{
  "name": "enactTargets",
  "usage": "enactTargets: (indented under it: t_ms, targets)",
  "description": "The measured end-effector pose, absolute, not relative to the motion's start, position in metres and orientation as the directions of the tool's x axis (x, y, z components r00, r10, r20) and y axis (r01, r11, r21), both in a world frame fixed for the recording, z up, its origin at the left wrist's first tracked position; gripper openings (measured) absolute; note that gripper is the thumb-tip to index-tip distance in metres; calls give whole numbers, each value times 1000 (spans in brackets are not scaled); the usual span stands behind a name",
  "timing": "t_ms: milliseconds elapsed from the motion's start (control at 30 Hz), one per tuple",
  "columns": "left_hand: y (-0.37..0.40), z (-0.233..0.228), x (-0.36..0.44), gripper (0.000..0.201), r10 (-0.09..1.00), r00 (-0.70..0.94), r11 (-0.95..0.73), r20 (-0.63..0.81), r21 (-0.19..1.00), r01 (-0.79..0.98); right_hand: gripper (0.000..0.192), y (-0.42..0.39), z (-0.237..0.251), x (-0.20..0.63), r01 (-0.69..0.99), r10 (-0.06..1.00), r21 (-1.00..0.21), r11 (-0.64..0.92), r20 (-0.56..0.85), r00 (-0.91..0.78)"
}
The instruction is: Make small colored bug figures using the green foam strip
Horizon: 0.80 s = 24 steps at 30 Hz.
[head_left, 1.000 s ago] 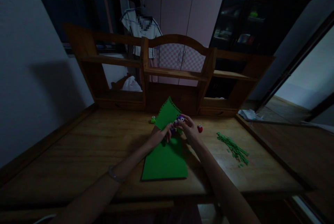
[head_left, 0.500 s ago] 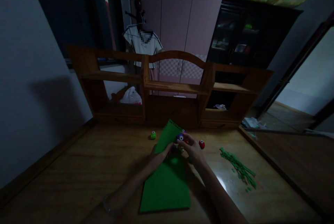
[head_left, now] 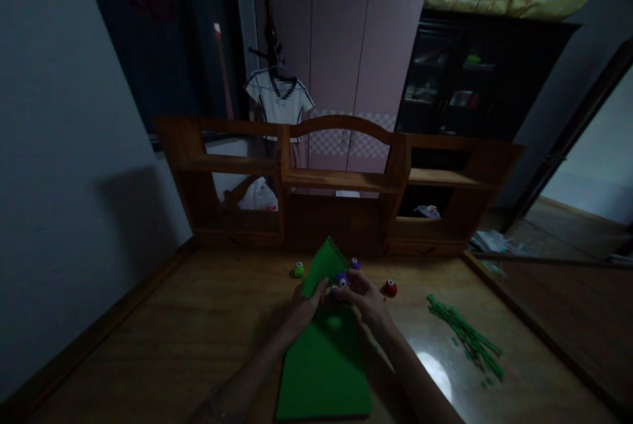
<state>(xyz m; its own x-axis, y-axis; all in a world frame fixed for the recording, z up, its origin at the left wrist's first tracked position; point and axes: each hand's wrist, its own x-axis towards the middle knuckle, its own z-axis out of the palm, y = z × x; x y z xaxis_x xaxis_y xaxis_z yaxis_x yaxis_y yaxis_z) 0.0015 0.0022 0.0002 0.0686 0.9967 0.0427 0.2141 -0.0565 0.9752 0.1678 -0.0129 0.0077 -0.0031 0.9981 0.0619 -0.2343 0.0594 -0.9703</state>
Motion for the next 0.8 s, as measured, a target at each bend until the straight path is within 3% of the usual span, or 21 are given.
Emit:
enactTargets:
  t_ms: [200,500,800]
  targets:
    - [-3,6,2,50,992,116,-80,57,976,203,43,-14,9,169,-239,995,-966,100,104,0]
    - [-15,20,-2,47,954,208,-267,217,930,253,36,-15,6,172,-175,988,-976,128,141,-62]
    - [-29,39,-2,47,970,185,-204,161,948,246,41,-11,-1,172,-226,981,-960,167,186,-63]
